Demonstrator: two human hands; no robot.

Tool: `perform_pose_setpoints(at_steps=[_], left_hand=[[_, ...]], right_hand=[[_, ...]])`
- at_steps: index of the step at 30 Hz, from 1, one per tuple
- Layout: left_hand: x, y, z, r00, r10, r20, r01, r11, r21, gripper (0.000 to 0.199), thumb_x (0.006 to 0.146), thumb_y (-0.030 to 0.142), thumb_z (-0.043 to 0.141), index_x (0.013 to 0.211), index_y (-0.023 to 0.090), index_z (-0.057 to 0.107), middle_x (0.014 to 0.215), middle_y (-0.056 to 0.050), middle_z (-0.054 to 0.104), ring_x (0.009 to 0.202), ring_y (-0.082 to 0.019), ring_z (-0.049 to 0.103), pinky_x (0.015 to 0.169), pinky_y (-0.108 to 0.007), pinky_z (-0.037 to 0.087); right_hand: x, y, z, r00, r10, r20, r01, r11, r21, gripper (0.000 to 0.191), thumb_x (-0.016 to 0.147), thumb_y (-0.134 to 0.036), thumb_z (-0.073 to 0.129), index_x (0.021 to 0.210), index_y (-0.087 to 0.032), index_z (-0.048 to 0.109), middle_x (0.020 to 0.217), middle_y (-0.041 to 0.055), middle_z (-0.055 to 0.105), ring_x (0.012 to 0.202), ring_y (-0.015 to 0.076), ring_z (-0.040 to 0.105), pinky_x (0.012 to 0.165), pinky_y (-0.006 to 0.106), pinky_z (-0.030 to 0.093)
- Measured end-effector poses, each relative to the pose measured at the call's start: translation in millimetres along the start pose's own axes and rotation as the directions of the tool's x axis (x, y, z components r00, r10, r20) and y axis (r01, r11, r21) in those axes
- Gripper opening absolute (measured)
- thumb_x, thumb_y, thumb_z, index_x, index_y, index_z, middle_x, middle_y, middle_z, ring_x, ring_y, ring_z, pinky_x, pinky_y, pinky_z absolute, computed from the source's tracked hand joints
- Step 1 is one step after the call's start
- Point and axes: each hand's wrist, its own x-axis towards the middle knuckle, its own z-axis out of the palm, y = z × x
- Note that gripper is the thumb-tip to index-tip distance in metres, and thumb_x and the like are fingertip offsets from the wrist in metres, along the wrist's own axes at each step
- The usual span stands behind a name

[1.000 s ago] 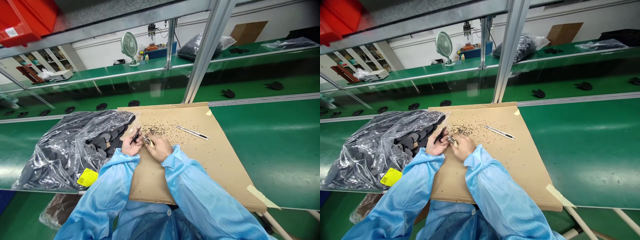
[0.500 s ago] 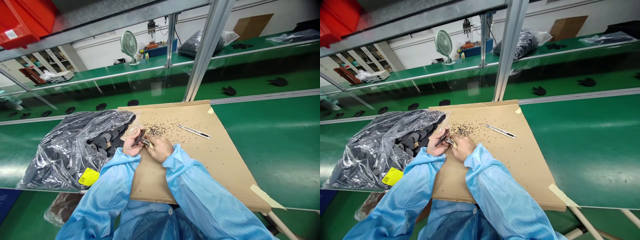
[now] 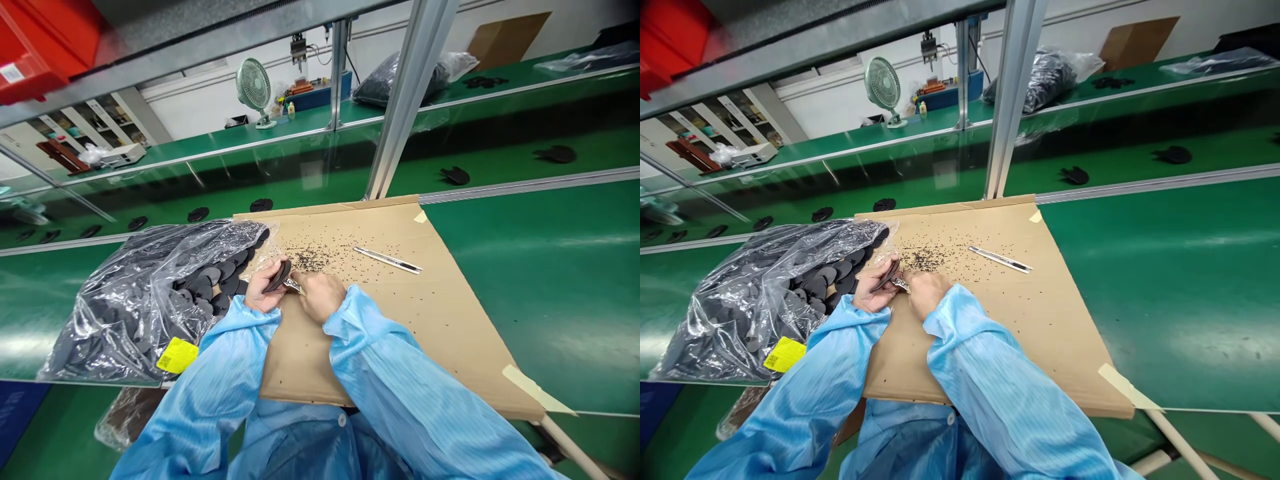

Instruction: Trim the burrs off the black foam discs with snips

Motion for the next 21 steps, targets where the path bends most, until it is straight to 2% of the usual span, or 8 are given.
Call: perform_pose_setpoints(at_steps=[3, 6, 9, 12, 14, 16, 18, 21], left_hand=[[-1.6, 2.1, 0.5, 0.999, -0.021, 0.024, 0.023, 0.998, -0.061, 0.009, 0.084, 0.014, 0.054, 0.09, 0.013, 0.06, 0.062, 0.002, 0.047, 0.041, -0.003, 0.036, 0.033, -0.013, 0.024], [-3.3, 5.4, 0.5, 0.999, -0.016, 0.036, 0.022, 0.983, -0.185, 0.018, 0.089, 0.013, 0.043, 0.092, 0.013, 0.061, 0.069, -0.001, 0.049, 0.046, -0.003, 0.04, 0.036, -0.01, 0.03], [-3.2, 7.8, 3.1, 0.999, -0.04, -0.023, 0.033, 0.963, -0.266, 0.024, 0.092, 0.013, 0.037, 0.093, 0.012, 0.061, 0.07, -0.002, 0.051, 0.05, -0.003, 0.045, 0.039, -0.009, 0.036], [-1.1, 7.6, 7.8, 0.99, -0.017, -0.141, -0.021, 0.964, -0.264, 0.024, 0.093, 0.012, 0.037, 0.095, 0.012, 0.061, 0.072, -0.004, 0.057, 0.057, -0.005, 0.054, 0.048, -0.011, 0.045], [0.7, 6.2, 9.9, 0.978, 0.041, -0.203, -0.093, 0.964, -0.25, 0.022, 0.092, 0.01, 0.04, 0.095, 0.013, 0.062, 0.076, -0.004, 0.062, 0.068, -0.009, 0.062, 0.059, -0.017, 0.052], [2.3, 4.4, 10.0, 0.976, 0.058, -0.212, -0.111, 0.962, -0.248, 0.018, 0.091, 0.012, 0.045, 0.093, 0.014, 0.062, 0.077, -0.004, 0.065, 0.074, -0.012, 0.064, 0.065, -0.022, 0.054], [3.4, 3.1, 8.5, 0.984, 0.039, -0.177, -0.084, 0.962, -0.258, 0.015, 0.091, 0.015, 0.047, 0.091, 0.015, 0.062, 0.074, -0.003, 0.065, 0.067, -0.012, 0.063, 0.058, -0.022, 0.052], [4.1, 2.3, 6.5, 0.989, 0.041, -0.141, -0.082, 0.952, -0.295, 0.018, 0.093, 0.014, 0.044, 0.086, 0.015, 0.061, 0.065, 0.0, 0.061, 0.051, -0.006, 0.055, 0.045, -0.017, 0.043]], right_hand=[[0.2, 0.0, 3.7, 0.999, -0.001, -0.046, 0.005, 0.996, 0.085, 0.031, 0.08, -0.017, 0.051, 0.108, -0.025, 0.063, 0.097, 0.0069, 0.07, 0.082, 0.0229, 0.065, 0.064, 0.029, 0.043], [0.4, 1.0, 7.3, 0.983, 0.035, -0.181, 0.024, 0.949, 0.315, 0.026, 0.081, -0.02, 0.051, 0.103, -0.027, 0.065, 0.097, 0.0022, 0.071, 0.084, 0.0193, 0.064, 0.068, 0.027, 0.044], [2.5, 4.4, 9.0, 0.942, 0.191, -0.276, 0.007, 0.81, 0.586, 0.025, 0.08, -0.024, 0.053, 0.102, -0.024, 0.066, 0.088, -0.0002, 0.07, 0.078, 0.0169, 0.063, 0.069, 0.025, 0.046], [6.6, 9.5, 10.9, 0.9, 0.333, -0.281, -0.021, 0.676, 0.736, 0.027, 0.077, -0.028, 0.058, 0.102, -0.02, 0.066, 0.078, -0.0001, 0.068, 0.071, 0.0165, 0.061, 0.068, 0.027, 0.047], [9.0, 12.3, 12.6, 0.882, 0.375, -0.284, -0.023, 0.638, 0.77, 0.027, 0.076, -0.029, 0.059, 0.1, -0.02, 0.066, 0.077, -0.0001, 0.068, 0.07, 0.0164, 0.06, 0.069, 0.028, 0.047], [10.0, 13.2, 14.0, 0.88, 0.371, -0.296, -0.007, 0.635, 0.772, 0.027, 0.075, -0.029, 0.059, 0.099, -0.019, 0.066, 0.079, 0.0004, 0.068, 0.071, 0.0164, 0.061, 0.07, 0.028, 0.047], [9.3, 12.0, 14.3, 0.892, 0.335, -0.303, 0.01, 0.657, 0.754, 0.025, 0.074, -0.027, 0.059, 0.096, -0.019, 0.065, 0.08, 0.0013, 0.068, 0.072, 0.0166, 0.061, 0.069, 0.027, 0.046], [6.8, 7.7, 13.5, 0.918, 0.268, -0.294, 0.023, 0.702, 0.711, 0.018, 0.075, -0.027, 0.058, 0.089, -0.018, 0.065, 0.078, 0.002, 0.067, 0.071, 0.0166, 0.06, 0.067, 0.026, 0.045]])
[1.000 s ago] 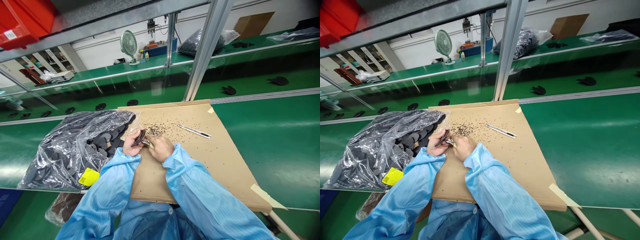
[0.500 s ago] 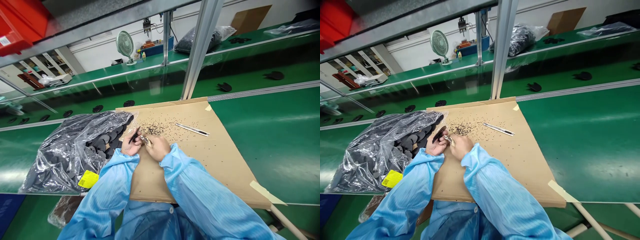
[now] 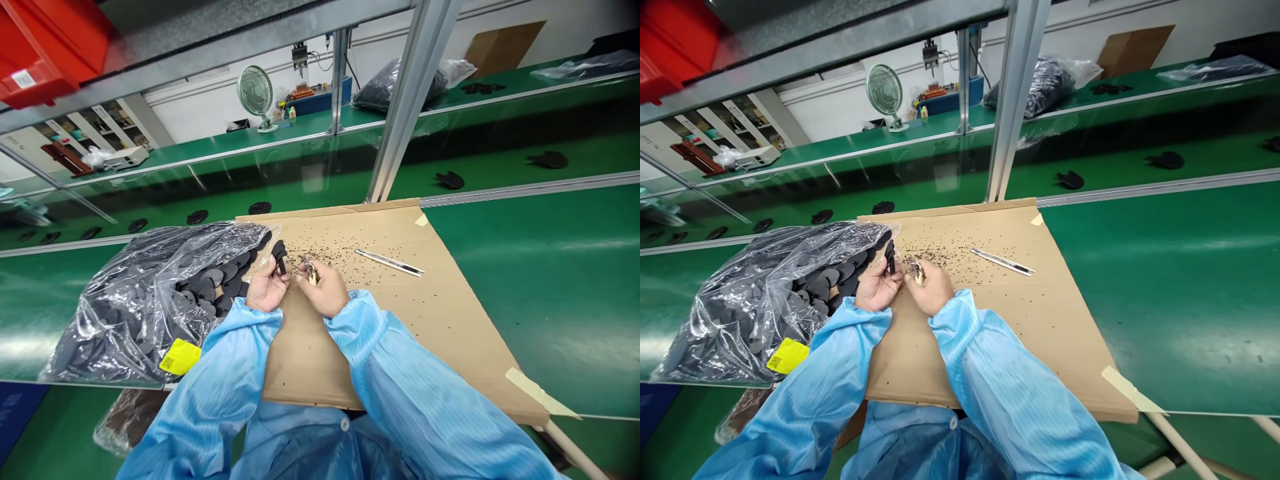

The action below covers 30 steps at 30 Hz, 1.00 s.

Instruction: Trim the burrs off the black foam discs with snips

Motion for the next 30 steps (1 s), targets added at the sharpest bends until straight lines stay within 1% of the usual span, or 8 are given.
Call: perform_pose_setpoints(at_steps=[2, 5, 12, 19, 22, 25, 28, 30], left_hand=[[-0.2, -0.2, 0.1, 1.0, -0.003, -0.019, 0.003, 1.0, -0.024, 0.021, 0.094, 0.013, 0.043, 0.08, 0.013, 0.059, 0.059, 0.002, 0.057, 0.046, -0.004, 0.051, 0.044, -0.014, 0.041], [-1.9, -1.2, 2.4, 0.997, -0.033, -0.066, 0.032, 0.999, -0.017, 0.023, 0.094, 0.013, 0.044, 0.074, 0.012, 0.056, 0.055, 0.002, 0.054, 0.047, -0.003, 0.053, 0.045, -0.012, 0.043], [-5.9, -2.4, 5.4, 0.996, -0.066, -0.053, 0.067, 0.997, 0.031, 0.017, 0.093, 0.011, 0.045, 0.084, 0.009, 0.059, 0.064, -0.001, 0.061, 0.048, -0.004, 0.056, 0.047, -0.012, 0.049], [-5.2, -3.8, 6.1, 0.993, -0.067, -0.093, 0.069, 0.997, 0.025, 0.017, 0.091, 0.008, 0.045, 0.081, 0.009, 0.059, 0.063, -0.001, 0.062, 0.048, -0.005, 0.057, 0.047, -0.013, 0.051], [-5.6, 4.0, 8.5, 0.996, 0.003, -0.091, -0.002, 1.0, 0.001, 0.019, 0.09, 0.004, 0.044, 0.08, 0.009, 0.059, 0.06, -0.001, 0.06, 0.05, -0.006, 0.058, 0.05, -0.014, 0.052], [-6.1, 21.7, 7.7, 0.985, 0.159, -0.064, -0.165, 0.98, -0.112, 0.023, 0.089, 0.002, 0.04, 0.078, 0.009, 0.059, 0.065, -0.003, 0.063, 0.059, -0.007, 0.062, 0.058, -0.015, 0.054], [-6.0, 38.9, 2.9, 0.95, 0.302, -0.083, -0.313, 0.917, -0.248, 0.024, 0.09, 0.004, 0.04, 0.076, 0.009, 0.059, 0.07, -0.005, 0.065, 0.068, -0.008, 0.064, 0.066, -0.018, 0.054], [-5.2, 45.1, -0.7, 0.936, 0.343, -0.084, -0.352, 0.884, -0.307, 0.024, 0.091, 0.008, 0.041, 0.077, 0.009, 0.06, 0.071, -0.005, 0.065, 0.072, -0.009, 0.065, 0.07, -0.02, 0.054]], right_hand=[[-2.2, -2.0, 1.3, 0.999, -0.032, 0.032, 0.032, 0.999, -0.01, 0.015, 0.077, -0.028, 0.057, 0.086, -0.018, 0.064, 0.077, 0.0022, 0.067, 0.071, 0.0164, 0.06, 0.066, 0.026, 0.044], [-3.9, -1.8, 3.7, 0.997, -0.065, 0.052, 0.064, 0.998, 0.019, 0.014, 0.079, -0.03, 0.056, 0.085, -0.018, 0.061, 0.076, 0.0027, 0.066, 0.069, 0.0163, 0.059, 0.063, 0.025, 0.043], [-2.5, 2.5, 5.0, 0.998, -0.055, 0.027, 0.054, 0.998, 0.041, 0.013, 0.081, -0.031, 0.054, 0.083, -0.019, 0.058, 0.073, 0.0017, 0.063, 0.066, 0.0162, 0.058, 0.063, 0.027, 0.042], [-0.7, 2.1, 4.4, 0.998, -0.063, 0.013, 0.061, 0.993, 0.103, 0.014, 0.082, -0.031, 0.05, 0.08, -0.019, 0.058, 0.07, 0.0004, 0.062, 0.064, 0.0145, 0.055, 0.062, 0.026, 0.041], [0.1, 4.7, 3.2, 0.998, -0.056, -0.015, 0.057, 0.994, 0.097, 0.017, 0.082, -0.034, 0.052, 0.083, -0.019, 0.059, 0.073, 0.0009, 0.063, 0.066, 0.015, 0.055, 0.066, 0.027, 0.043], [0.5, 11.1, 2.3, 0.995, -0.049, -0.085, 0.052, 0.998, 0.034, 0.019, 0.082, -0.035, 0.053, 0.09, -0.019, 0.059, 0.08, 0.0034, 0.065, 0.072, 0.0173, 0.058, 0.07, 0.029, 0.045], [1.8, 18.5, 4.3, 0.981, -0.148, -0.124, 0.13, 0.981, -0.144, 0.019, 0.082, -0.032, 0.052, 0.093, -0.019, 0.059, 0.087, 0.0069, 0.065, 0.08, 0.0209, 0.058, 0.076, 0.033, 0.045], [4.2, 20.2, 8.5, 0.965, -0.237, -0.11, 0.198, 0.937, -0.287, 0.018, 0.082, -0.029, 0.05, 0.093, -0.019, 0.06, 0.089, 0.0087, 0.064, 0.085, 0.0229, 0.057, 0.08, 0.035, 0.044]])
